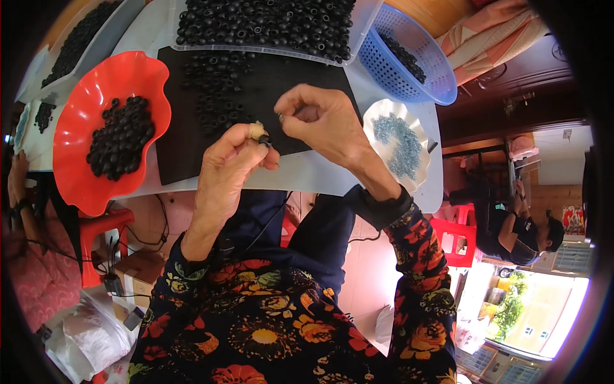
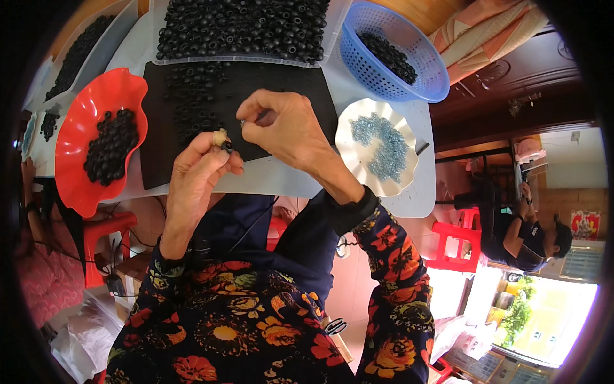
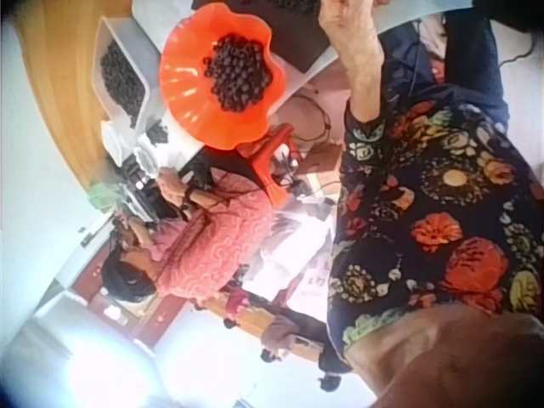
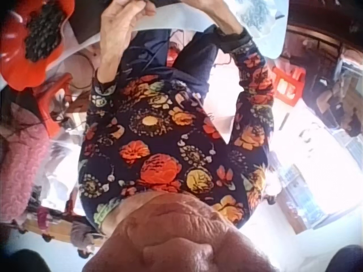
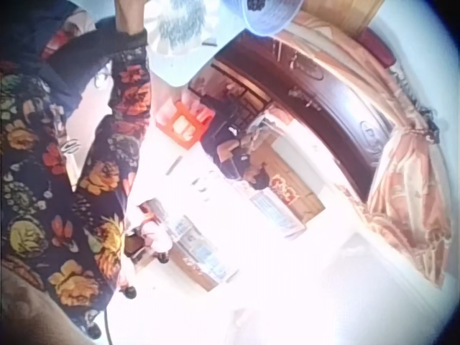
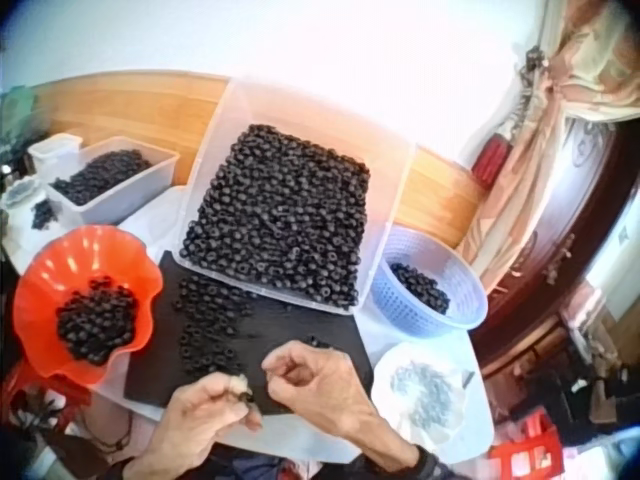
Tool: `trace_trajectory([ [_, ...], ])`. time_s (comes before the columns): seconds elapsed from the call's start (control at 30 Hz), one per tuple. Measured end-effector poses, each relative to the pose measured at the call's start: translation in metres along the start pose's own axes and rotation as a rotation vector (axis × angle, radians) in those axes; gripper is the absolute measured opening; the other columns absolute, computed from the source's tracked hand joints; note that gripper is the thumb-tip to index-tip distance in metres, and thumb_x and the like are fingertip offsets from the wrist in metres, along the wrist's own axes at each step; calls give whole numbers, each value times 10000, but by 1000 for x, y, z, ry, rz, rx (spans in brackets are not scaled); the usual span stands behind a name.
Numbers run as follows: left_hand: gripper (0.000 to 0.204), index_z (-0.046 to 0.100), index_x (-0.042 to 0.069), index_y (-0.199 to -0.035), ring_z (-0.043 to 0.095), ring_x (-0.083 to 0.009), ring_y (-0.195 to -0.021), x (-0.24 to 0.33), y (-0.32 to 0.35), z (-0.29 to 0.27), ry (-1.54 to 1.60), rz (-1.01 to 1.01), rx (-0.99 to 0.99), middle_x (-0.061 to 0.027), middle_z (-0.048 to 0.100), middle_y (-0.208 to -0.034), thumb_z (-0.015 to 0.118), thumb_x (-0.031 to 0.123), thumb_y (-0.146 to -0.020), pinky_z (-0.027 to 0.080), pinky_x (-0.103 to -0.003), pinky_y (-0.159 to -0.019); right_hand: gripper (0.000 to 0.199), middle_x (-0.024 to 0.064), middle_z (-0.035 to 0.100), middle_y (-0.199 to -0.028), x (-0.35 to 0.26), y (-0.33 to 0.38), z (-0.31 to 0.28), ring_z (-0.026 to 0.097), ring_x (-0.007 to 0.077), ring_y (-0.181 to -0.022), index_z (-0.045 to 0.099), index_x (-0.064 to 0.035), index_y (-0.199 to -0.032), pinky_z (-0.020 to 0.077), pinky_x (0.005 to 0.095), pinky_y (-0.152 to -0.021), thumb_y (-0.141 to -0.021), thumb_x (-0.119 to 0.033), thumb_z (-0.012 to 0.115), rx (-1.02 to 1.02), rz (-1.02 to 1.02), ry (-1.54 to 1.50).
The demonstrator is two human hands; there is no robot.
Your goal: Inserting small blue decorative beads into circular black plastic components by hand.
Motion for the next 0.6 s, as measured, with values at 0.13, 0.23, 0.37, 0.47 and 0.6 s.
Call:
trace_trajectory([
  [0.13, 205, 565, -24, -1089, 593, -165, -816, -2, -5, 8, -48, 21, -29, -86, 607, -884, 479, 27, -911, 477, -303, -764, 144, 47, 646, -770, 4, 21, 1, 611, 73, -708, 698, -18, -904, 488, 227, -621, -763, -32, 670, -42, 61, -311],
  [0.23, 171, 601, -12, -1029, 620, -129, -747, -6, -7, 12, -15, 32, 15, -74, 649, -806, 559, 25, -868, 497, -264, -732, 153, 47, 656, -821, 4, 29, 3, 623, 82, -719, 700, -20, -913, 501, 215, -637, -772, 11, 649, -3, -28, -265],
  [0.37, 167, 606, -10, -1021, 620, -127, -742, -10, -8, 13, -51, 24, 3, -73, 653, -804, 560, 27, -866, 496, -264, -732, 156, 47, 667, -840, -2, 37, 1, 645, 105, -719, 700, -27, -907, 525, 231, -662, -771, 21, 641, 94, -114, -187],
  [0.47, 162, 610, -9, -1013, 617, -121, -741, -9, -8, 15, -89, 32, -15, -70, 653, -802, 561, 22, -862, 495, -264, -733, 150, 58, 670, -845, -5, 41, 0, 655, 123, -710, 693, -19, -892, 531, 238, -665, -765, 36, 635, 132, -109, -158],
  [0.6, 161, 613, -8, -1009, 614, -114, -740, -10, -8, 16, -118, 25, -10, -66, 653, -804, 565, 17, -858, 493, -261, -733, 140, 63, 671, -840, -4, 45, 2, 663, 133, -713, 683, -10, -880, 533, 244, -668, -761, 42, 631, 157, -119, -164],
])
Point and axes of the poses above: each hand's wrist, its own y-axis away from the middle knuckle, its own z-axis out of the palm, x = y × z, the point moved 3 cm from there along -y, towards the middle knuckle
